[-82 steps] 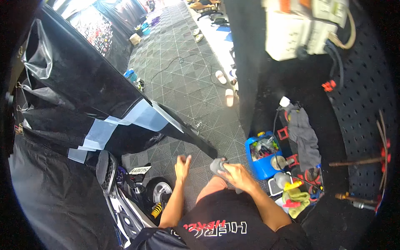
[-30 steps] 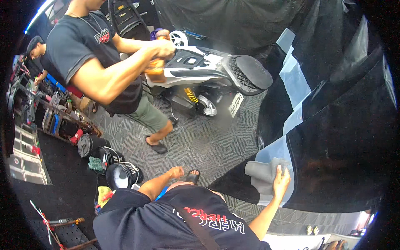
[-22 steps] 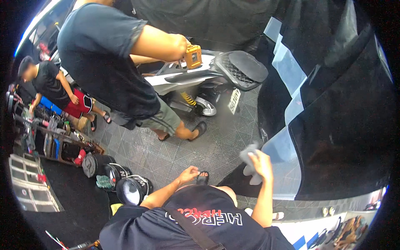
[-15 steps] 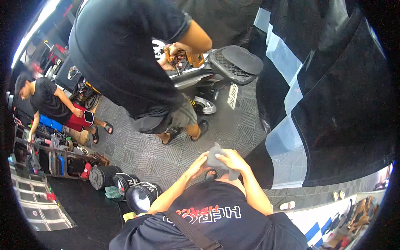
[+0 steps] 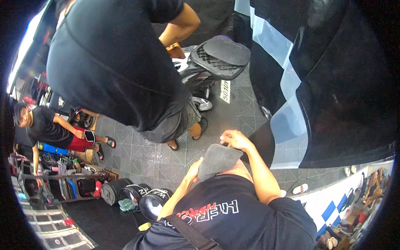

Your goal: The person holds and aligns a black plastic component onto the rear of a motorcycle, then prepares small metal brackets and fasteners to secure the part while another person assists by handling the component.

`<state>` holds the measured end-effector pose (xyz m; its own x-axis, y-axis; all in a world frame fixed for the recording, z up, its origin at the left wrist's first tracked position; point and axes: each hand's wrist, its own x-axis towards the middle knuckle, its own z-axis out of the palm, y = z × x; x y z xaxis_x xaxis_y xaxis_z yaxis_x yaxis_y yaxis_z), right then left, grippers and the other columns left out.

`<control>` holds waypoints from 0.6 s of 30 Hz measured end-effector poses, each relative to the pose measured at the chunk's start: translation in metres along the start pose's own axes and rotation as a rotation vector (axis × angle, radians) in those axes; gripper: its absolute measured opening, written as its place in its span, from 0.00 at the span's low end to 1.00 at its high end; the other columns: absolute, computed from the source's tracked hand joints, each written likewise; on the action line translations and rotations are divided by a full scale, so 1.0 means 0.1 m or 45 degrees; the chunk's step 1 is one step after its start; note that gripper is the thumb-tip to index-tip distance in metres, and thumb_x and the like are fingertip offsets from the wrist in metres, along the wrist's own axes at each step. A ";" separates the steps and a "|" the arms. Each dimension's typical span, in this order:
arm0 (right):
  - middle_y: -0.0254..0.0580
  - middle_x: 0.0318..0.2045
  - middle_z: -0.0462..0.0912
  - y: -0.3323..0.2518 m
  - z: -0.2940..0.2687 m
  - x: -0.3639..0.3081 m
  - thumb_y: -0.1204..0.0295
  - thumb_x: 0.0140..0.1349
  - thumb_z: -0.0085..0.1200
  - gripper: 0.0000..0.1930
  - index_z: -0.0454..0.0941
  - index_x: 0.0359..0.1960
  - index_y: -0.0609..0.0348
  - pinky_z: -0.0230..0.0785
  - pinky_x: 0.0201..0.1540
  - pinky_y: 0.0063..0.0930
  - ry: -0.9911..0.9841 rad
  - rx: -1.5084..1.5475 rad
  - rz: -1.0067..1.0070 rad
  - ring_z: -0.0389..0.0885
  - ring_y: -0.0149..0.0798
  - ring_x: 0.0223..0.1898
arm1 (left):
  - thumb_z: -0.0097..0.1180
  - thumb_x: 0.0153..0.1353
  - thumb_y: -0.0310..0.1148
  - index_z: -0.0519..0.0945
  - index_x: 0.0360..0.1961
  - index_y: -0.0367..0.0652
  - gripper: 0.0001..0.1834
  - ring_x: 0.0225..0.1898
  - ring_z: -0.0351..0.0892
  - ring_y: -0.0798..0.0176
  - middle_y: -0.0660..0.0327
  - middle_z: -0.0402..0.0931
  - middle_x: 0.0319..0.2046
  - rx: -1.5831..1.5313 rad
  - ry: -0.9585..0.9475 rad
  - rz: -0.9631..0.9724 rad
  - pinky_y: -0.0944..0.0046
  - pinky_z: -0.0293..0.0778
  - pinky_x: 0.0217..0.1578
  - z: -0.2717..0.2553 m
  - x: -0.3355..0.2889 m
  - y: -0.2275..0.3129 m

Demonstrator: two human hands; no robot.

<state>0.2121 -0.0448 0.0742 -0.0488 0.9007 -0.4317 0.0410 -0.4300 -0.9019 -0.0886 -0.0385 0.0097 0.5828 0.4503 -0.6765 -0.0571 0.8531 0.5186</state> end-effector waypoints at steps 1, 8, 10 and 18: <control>0.41 0.39 0.88 0.00 -0.11 0.07 0.61 0.72 0.58 0.15 0.80 0.48 0.62 0.80 0.29 0.25 0.044 0.042 0.096 0.83 0.29 0.28 | 0.53 0.75 0.46 0.76 0.61 0.32 0.27 0.51 0.84 0.57 0.51 0.82 0.53 -0.090 -0.006 -0.033 0.57 0.80 0.54 0.01 0.03 0.01; 0.46 0.50 0.85 -0.11 -1.28 0.81 0.55 0.74 0.54 0.19 0.73 0.54 0.55 0.81 0.38 0.32 0.718 0.815 -0.145 0.85 0.36 0.35 | 0.59 0.71 0.45 0.78 0.58 0.34 0.25 0.50 0.84 0.58 0.53 0.83 0.52 0.089 0.048 -0.090 0.56 0.81 0.52 -0.04 0.49 0.19; 0.47 0.52 0.83 -0.18 -1.71 1.14 0.49 0.73 0.54 0.21 0.72 0.53 0.53 0.80 0.45 0.40 0.874 1.033 -0.178 0.84 0.42 0.42 | 0.60 0.70 0.44 0.79 0.57 0.36 0.23 0.49 0.84 0.60 0.55 0.83 0.52 0.103 0.169 -0.065 0.57 0.79 0.53 -0.03 0.65 0.25; 0.56 0.64 0.75 -0.51 -3.13 1.95 0.46 0.72 0.52 0.33 0.65 0.64 0.63 0.74 0.58 0.46 0.897 1.172 -0.294 0.79 0.53 0.57 | 0.64 0.67 0.44 0.78 0.60 0.36 0.27 0.54 0.83 0.55 0.53 0.83 0.54 0.072 0.834 -0.196 0.55 0.78 0.56 0.32 0.73 0.42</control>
<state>0.5125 0.1720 0.0406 0.6123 0.6744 -0.4126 -0.6452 0.1247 -0.7538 -0.0226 0.0222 -0.0012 -0.0321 0.4071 -0.9128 0.0404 0.9131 0.4057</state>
